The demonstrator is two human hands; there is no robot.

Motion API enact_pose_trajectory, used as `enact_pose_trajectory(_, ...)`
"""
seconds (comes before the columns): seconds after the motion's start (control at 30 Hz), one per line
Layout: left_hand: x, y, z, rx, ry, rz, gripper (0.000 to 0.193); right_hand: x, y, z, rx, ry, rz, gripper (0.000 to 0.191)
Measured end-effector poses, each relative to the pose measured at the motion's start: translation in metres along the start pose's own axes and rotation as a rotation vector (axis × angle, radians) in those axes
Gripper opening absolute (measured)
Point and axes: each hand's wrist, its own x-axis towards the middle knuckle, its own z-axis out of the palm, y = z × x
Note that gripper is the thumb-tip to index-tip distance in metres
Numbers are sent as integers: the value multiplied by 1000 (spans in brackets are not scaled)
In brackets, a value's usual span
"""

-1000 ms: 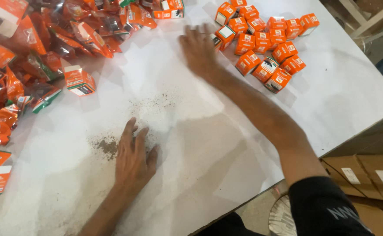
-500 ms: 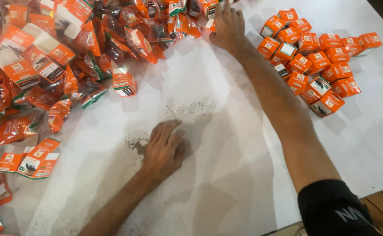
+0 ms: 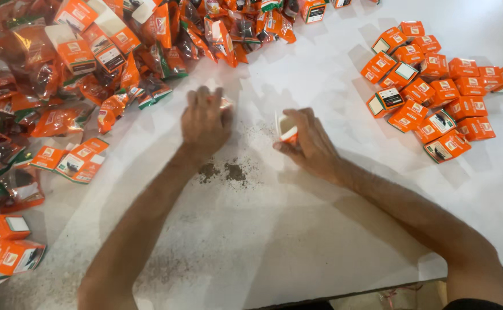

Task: The person sits at a white table covered with small orange product boxes and plastic-wrapped items. They pick up a folded carton, open and shape it by hand, place a wrapped item inside, close the box, and set the finished box on a pile of completed boxes, repeating this cycle.

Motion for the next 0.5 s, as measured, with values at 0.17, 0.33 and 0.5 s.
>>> enact_pose_trajectory(0.17,4,63,1,-268,-323,-64,61,-57,-61,3,97,-160,-197,73)
enact_pose_trajectory(0.33,28,74,-10,-160,21,96,89,-73,-76,-1,306,-197,130,99)
enact_pose_trajectory(0.5,13,-36,-76,121,228,-75,68,-61,-82,-12,311,-260,214,82)
